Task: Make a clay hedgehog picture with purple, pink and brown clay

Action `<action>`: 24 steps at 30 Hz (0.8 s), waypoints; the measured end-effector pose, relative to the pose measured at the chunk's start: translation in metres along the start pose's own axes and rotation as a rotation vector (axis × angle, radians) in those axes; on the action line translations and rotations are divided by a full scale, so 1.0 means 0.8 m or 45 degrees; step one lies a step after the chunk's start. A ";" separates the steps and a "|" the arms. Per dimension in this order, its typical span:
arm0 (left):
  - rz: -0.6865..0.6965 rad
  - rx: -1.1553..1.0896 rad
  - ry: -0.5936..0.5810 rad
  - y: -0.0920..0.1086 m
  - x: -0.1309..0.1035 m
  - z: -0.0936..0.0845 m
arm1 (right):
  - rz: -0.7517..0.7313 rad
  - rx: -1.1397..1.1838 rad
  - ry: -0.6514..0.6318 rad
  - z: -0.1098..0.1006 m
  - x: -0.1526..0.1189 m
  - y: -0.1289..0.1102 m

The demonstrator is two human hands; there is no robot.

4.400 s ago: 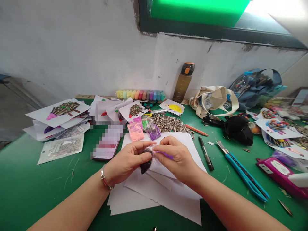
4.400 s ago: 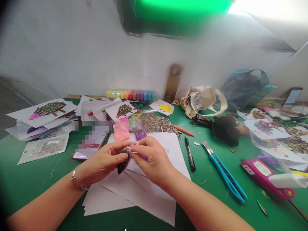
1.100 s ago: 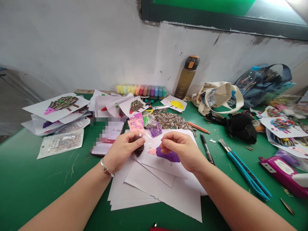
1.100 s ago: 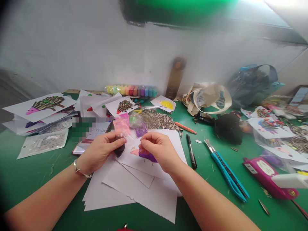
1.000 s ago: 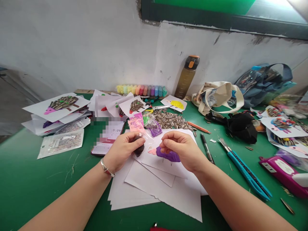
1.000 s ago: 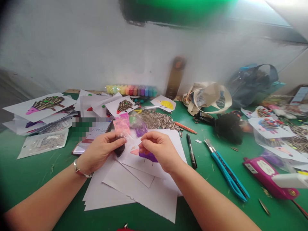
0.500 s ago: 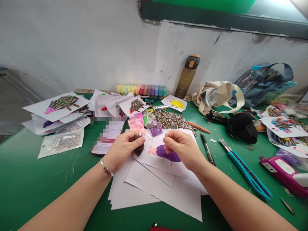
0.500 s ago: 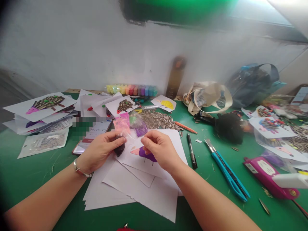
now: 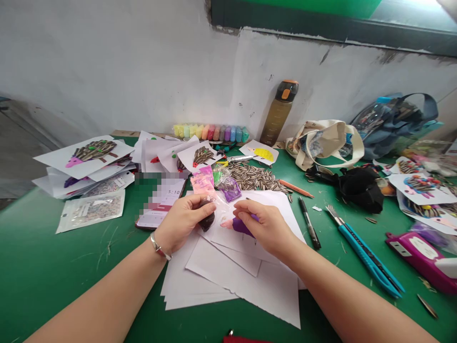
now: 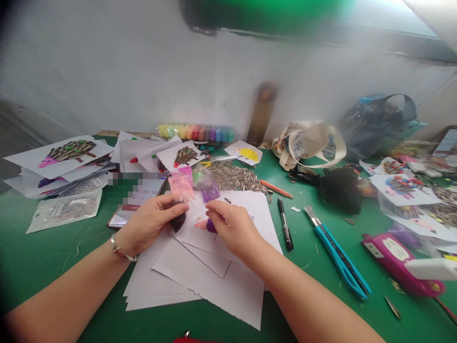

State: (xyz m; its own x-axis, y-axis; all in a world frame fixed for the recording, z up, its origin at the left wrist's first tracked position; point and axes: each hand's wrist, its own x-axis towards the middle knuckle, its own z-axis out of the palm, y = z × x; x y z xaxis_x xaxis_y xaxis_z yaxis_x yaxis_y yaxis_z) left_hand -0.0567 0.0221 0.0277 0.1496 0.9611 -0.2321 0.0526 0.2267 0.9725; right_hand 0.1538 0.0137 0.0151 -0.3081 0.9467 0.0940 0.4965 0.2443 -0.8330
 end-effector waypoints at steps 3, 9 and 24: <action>0.005 0.033 0.006 0.001 -0.001 0.000 | -0.034 -0.091 -0.004 -0.001 0.001 0.000; 0.029 0.047 -0.004 -0.004 0.002 -0.001 | -0.258 -0.257 0.046 0.000 0.004 0.001; 0.007 -0.069 -0.015 -0.006 0.004 -0.001 | -0.446 -0.541 -0.003 0.024 0.004 0.014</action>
State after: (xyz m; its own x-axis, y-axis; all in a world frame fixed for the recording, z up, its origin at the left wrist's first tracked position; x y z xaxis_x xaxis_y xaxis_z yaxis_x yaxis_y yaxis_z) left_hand -0.0575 0.0238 0.0222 0.1611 0.9606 -0.2263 -0.0016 0.2295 0.9733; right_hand 0.1431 0.0152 -0.0042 -0.5154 0.7931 0.3245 0.6476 0.6085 -0.4587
